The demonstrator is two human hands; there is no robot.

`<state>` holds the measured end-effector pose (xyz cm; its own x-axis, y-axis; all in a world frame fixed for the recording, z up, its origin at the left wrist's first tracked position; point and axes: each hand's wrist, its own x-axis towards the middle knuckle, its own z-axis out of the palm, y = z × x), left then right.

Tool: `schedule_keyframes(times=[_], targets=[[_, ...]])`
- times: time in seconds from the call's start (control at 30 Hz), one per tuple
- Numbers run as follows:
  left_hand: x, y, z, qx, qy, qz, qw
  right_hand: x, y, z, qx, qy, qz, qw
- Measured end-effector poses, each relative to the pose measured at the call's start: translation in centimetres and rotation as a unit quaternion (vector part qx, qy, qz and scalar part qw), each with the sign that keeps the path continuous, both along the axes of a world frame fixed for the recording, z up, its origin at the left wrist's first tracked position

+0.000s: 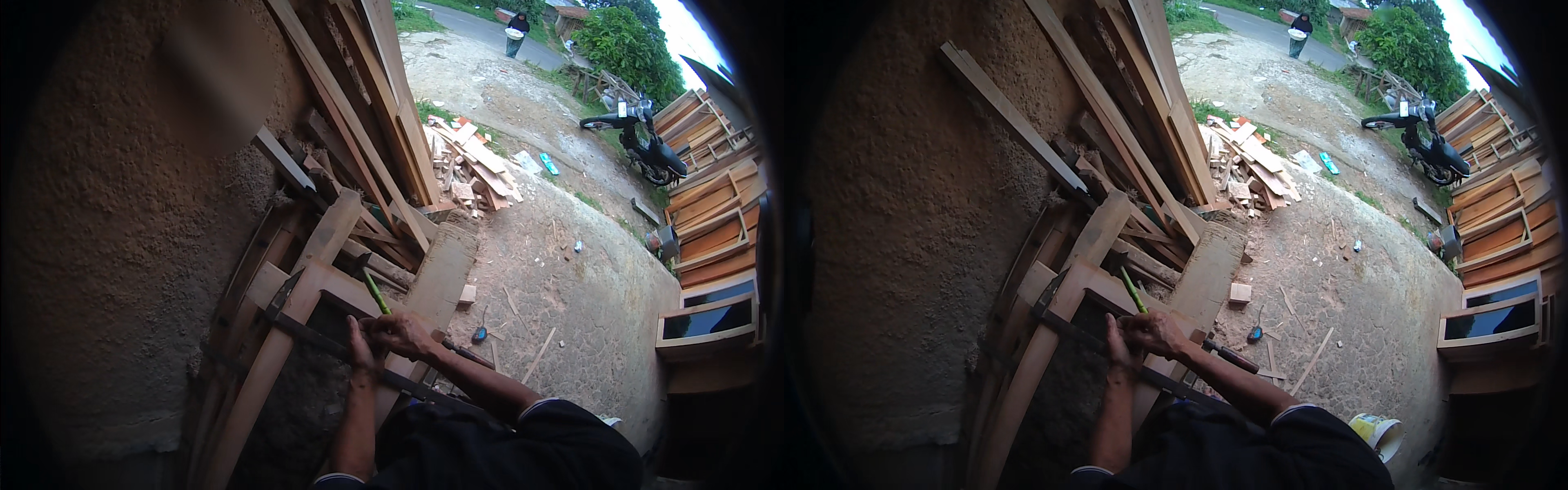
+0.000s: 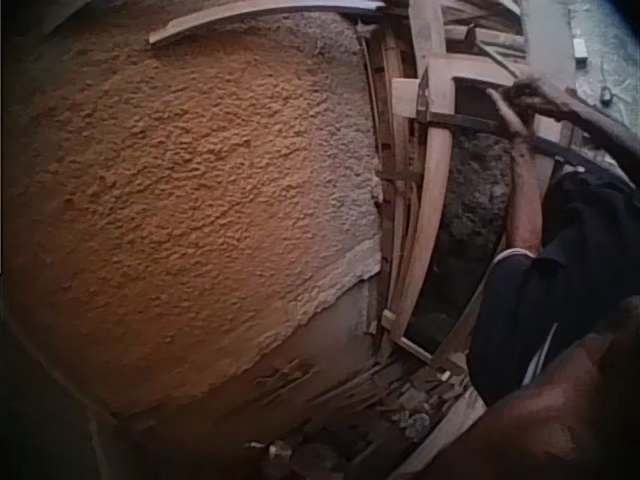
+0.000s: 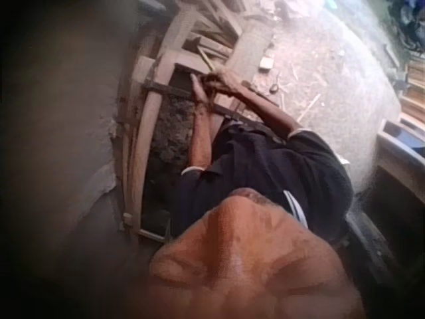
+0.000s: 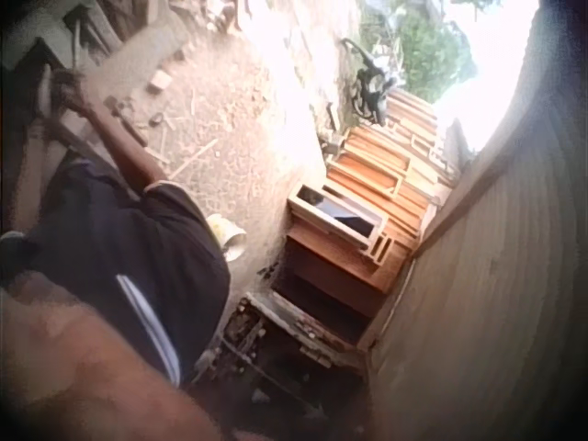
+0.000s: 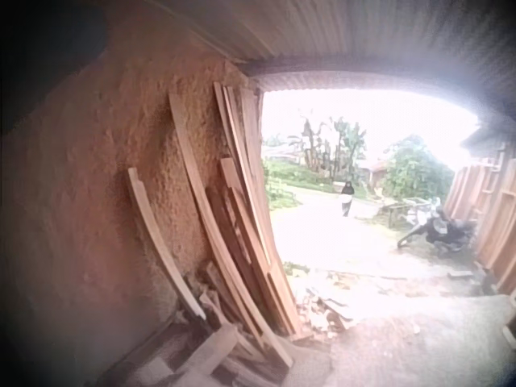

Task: The person assembles a wooden frame by hammering nails into joints, adjusting the frame's position, and securing it with a metal strap. The person also moves the frame to a storage area and retrieves another frame to continue assembly.

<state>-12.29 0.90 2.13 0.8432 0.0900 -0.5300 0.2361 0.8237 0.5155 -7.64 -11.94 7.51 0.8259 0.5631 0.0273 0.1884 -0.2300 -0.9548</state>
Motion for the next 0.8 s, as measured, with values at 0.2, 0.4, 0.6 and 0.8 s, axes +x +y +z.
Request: schedule_keyframes(times=[0.2, 0.4, 0.6, 0.8], targets=[[-0.6, 1.4, 0.3, -0.122, -0.031, 0.064, 0.990, 1.0, 1.9, 0.3, 0.122, 0.353, -0.106, 0.922], [-1.2, 1.7, 1.8, 0.089, -0.057, 0.062, 0.992, 1.2, 3.6, -1.4, 0.202, 0.358, -0.143, 0.900], [-0.7, 0.5, 2.2, 0.412, -0.068, 0.157, 0.895, 1.3, 4.1, -3.5, 0.110, 0.218, -0.128, 0.961], [-1.0, 2.4, 2.8, 0.711, -0.009, 0.010, 0.703, 1.5, 3.6, -2.8, -0.036, 0.002, -0.081, 0.996]])
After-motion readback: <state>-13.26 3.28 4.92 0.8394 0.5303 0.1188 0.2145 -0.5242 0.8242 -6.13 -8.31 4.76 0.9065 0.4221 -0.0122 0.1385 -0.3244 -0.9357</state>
